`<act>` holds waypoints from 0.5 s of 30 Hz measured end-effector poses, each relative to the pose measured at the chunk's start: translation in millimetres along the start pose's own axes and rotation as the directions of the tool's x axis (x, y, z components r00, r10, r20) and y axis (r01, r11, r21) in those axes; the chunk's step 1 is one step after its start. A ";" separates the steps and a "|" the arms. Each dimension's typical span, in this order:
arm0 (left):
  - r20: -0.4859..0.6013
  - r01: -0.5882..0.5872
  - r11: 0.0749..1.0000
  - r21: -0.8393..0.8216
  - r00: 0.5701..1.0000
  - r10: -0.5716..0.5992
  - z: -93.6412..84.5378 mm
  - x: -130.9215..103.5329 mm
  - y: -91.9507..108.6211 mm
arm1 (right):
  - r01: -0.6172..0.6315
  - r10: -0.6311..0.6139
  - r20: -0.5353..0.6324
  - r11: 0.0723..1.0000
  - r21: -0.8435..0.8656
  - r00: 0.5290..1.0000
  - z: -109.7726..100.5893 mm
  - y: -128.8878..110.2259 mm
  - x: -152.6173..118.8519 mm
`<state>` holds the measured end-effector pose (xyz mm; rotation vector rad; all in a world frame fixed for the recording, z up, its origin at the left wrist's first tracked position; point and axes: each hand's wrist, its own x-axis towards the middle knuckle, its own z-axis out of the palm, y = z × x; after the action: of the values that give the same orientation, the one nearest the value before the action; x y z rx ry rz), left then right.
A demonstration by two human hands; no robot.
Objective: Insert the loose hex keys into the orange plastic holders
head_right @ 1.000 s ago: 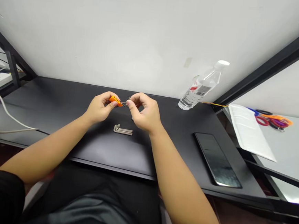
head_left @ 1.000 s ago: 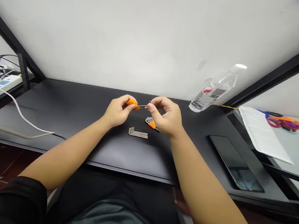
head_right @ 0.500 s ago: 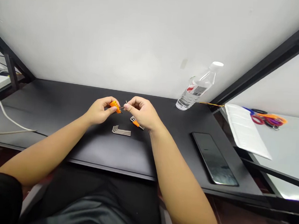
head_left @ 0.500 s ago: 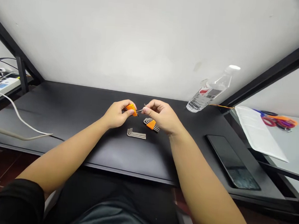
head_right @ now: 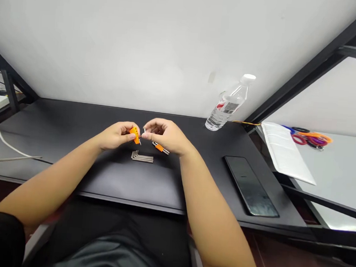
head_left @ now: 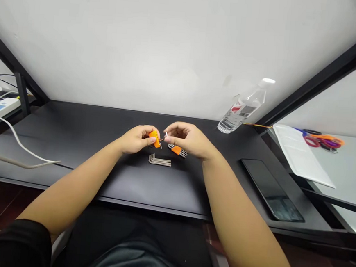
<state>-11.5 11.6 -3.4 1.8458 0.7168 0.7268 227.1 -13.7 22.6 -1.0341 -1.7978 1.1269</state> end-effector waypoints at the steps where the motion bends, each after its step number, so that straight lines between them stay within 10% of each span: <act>1: -0.003 0.000 1.000 -0.013 1.000 0.000 -0.6 -0.3 0.9 | 0.032 -0.033 -0.021 0.999 -0.020 0.999 -1.1 -0.8 -0.2; 15: 0.102 0.080 0.985 -0.151 0.993 -0.065 -2.5 -1.7 2.1 | 0.262 -0.262 0.029 0.936 -0.236 0.965 -8.8 -2.9 -0.3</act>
<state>-14.2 11.1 -0.9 1.6927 0.6432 0.6237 234.5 -12.1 28.0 -0.8940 -2.0352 0.7602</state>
